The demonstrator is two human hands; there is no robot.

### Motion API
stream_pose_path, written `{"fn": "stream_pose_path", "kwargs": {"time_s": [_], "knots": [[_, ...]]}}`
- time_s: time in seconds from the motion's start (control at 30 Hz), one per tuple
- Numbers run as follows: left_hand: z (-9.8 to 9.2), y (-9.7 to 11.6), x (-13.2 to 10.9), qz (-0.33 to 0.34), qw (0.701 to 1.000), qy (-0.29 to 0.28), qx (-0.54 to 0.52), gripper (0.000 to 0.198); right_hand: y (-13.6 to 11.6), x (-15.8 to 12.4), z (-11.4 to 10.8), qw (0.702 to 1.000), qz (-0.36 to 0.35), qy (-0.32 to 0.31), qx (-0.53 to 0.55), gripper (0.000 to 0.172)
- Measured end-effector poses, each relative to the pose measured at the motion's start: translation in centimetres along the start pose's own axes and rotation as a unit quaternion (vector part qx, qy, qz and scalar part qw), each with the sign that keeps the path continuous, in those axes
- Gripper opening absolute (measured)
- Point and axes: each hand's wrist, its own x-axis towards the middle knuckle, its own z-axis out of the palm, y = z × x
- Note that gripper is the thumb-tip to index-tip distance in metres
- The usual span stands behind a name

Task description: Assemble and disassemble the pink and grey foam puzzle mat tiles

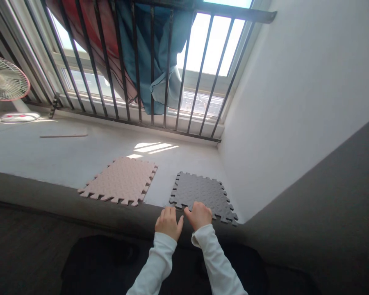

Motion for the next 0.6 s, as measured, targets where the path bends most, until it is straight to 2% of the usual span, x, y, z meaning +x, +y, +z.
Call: {"fn": "stream_pose_path", "kwargs": {"time_s": [0.1,0.23,0.4,0.5,0.6], "knots": [[-0.3,1.0,1.3,-0.041,0.996,-0.018,0.073,0.027,-0.5,-0.8,0.4,1.0,-0.008,-0.01,0.002,0.032],[-0.2,1.2,1.8,-0.079,0.992,-0.052,0.089,0.03,-0.5,-1.1,0.7,1.0,-0.007,-0.024,0.003,0.034],[0.1,0.8,2.4,-0.049,0.992,-0.079,0.083,0.026,-0.5,-1.0,0.9,0.999,-0.005,-0.033,0.031,0.033],[-1.4,0.2,4.2,0.005,0.995,-0.046,0.092,0.024,0.0,-0.9,1.2,0.994,0.003,-0.001,0.11,0.033],[-4.8,-1.0,6.9,0.074,0.99,0.005,0.122,0.024,1.4,-0.9,1.6,0.979,0.01,0.05,0.199,0.034]]}}
